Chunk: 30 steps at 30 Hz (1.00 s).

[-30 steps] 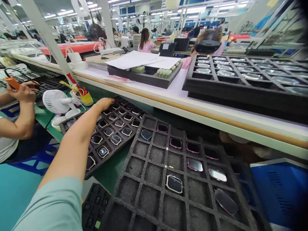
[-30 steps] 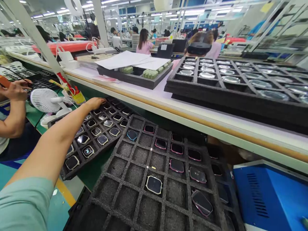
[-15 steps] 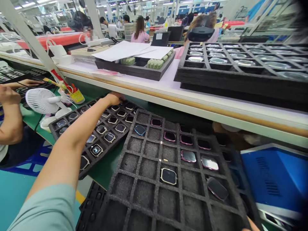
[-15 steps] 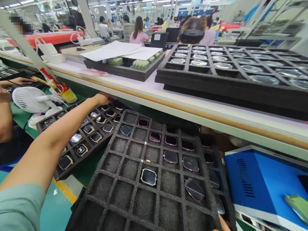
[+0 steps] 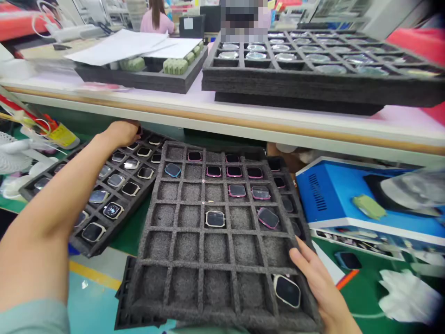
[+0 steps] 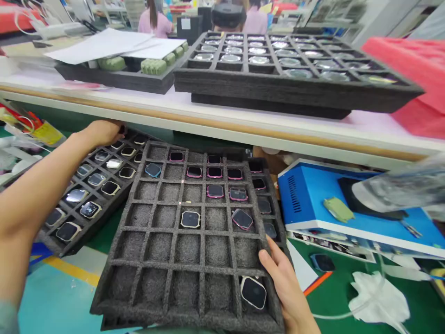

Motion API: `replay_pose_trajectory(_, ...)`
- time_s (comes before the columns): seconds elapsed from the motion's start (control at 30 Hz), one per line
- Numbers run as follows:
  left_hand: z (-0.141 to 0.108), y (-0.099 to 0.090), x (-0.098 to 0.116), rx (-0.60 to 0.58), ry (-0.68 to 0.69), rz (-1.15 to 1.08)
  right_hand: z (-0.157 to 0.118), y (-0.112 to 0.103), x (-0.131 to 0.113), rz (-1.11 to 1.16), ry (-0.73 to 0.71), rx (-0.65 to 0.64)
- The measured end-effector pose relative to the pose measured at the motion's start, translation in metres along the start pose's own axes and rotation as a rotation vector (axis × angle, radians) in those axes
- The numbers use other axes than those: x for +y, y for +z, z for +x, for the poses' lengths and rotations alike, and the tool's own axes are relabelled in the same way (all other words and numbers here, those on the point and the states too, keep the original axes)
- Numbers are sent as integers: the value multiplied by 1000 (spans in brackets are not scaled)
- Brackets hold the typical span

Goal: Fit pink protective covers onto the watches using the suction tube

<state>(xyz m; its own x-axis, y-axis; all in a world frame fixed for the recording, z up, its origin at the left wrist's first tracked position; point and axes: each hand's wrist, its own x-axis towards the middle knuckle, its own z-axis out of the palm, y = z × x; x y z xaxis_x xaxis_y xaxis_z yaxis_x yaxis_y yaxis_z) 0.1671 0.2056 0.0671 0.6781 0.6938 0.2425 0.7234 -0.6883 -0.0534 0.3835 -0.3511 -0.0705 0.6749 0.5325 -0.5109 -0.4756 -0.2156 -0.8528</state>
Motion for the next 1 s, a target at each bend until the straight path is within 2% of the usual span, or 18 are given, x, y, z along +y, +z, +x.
replay_pose_trajectory(0.07,-36,-20,20,-60,29,62,0,0,1,-7,-20,-21)
replay_pose_trajectory(0.1,-56,-30,38,-86,70,77,0,0,1,-10,-27,-31)
replay_pose_trajectory(0.2,-111,-52,116,-128,363,31,-1,1,-1,0,-28,-35)
replay_pose_trajectory(0.3,-141,-49,197,-238,629,-43,-3,3,-2,28,-31,-25)
replay_pose_trajectory(0.33,-145,-42,217,-256,676,-51,-3,4,-3,31,-42,-33)
replay_pose_trajectory(0.4,-147,-26,239,-277,727,-59,-4,6,-5,30,-73,-65)
replay_pose_trajectory(0.47,-145,-11,242,-279,728,-67,-5,9,-7,26,-106,-97)
replay_pose_trajectory(0.57,-143,-1,230,-265,686,-117,-4,10,-9,35,-144,-122)
replay_pose_trajectory(0.67,-143,1,223,-224,615,-208,-2,8,-8,44,-154,-128)
replay_pose_trajectory(0.87,-143,7,233,-262,581,-283,-1,1,-3,45,-106,-123)
replay_pose_trajectory(1.0,-154,-3,234,-157,528,-192,-5,2,-2,18,-99,-96)
